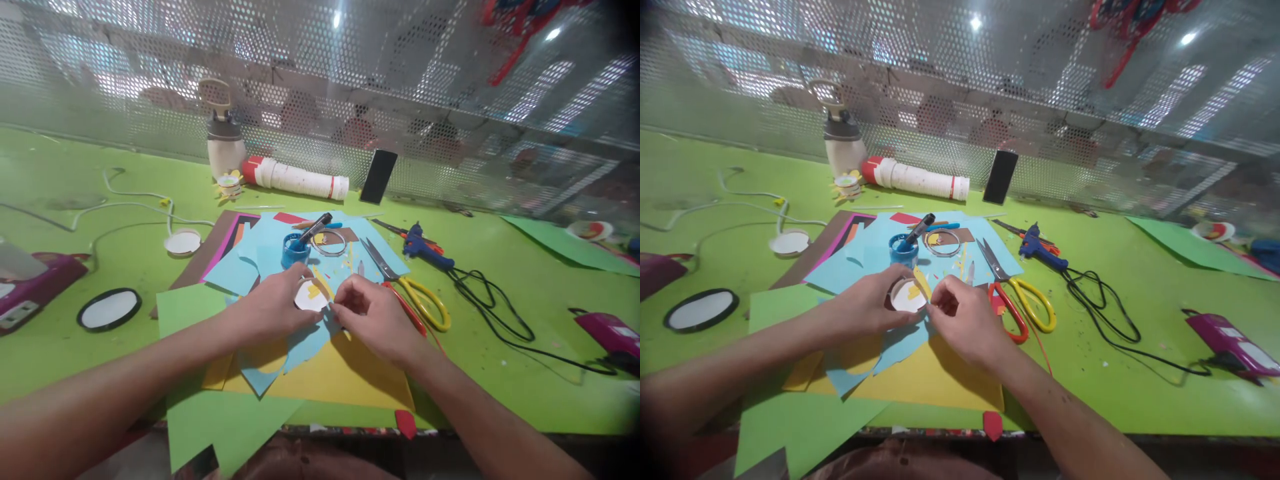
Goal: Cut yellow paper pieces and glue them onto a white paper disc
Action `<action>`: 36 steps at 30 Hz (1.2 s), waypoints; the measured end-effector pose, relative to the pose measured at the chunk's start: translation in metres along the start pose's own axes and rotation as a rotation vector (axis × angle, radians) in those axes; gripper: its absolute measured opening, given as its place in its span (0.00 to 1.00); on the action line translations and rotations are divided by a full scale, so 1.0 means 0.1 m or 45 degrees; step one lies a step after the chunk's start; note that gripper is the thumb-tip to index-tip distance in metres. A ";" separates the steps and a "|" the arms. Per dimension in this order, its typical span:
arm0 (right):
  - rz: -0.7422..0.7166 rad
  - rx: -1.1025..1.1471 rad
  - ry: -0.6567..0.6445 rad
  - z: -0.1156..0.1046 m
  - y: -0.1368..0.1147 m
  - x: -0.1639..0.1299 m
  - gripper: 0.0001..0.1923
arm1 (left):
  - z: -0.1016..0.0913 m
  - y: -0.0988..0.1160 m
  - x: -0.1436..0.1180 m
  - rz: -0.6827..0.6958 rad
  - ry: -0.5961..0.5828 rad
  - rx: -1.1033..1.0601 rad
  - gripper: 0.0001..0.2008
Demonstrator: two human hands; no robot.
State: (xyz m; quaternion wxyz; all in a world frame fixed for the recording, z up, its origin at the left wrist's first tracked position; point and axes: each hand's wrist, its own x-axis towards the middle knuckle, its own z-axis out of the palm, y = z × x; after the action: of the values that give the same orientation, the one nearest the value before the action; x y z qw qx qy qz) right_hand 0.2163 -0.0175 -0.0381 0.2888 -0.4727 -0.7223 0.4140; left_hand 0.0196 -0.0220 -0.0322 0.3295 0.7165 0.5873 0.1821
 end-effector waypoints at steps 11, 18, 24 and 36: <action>0.085 0.256 -0.015 0.00 -0.02 -0.02 0.06 | 0.02 -0.03 -0.03 0.080 0.039 0.006 0.20; 0.152 0.527 0.011 -0.01 -0.07 -0.01 0.16 | 0.01 -0.04 -0.06 0.079 0.029 -0.116 0.18; 0.186 0.655 0.066 0.06 -0.05 -0.04 0.21 | 0.04 -0.03 -0.06 0.076 0.084 -0.255 0.20; 0.223 0.654 0.067 0.15 -0.12 -0.03 0.22 | 0.08 -0.01 -0.07 0.042 -0.006 -0.624 0.23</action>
State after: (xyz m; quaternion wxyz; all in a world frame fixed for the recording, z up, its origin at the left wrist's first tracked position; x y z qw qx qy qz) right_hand 0.2005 -0.0280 -0.0350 0.3809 -0.4552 -0.5421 0.5949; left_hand 0.0225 -0.0307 -0.0379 0.4919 0.6250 0.5130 0.3228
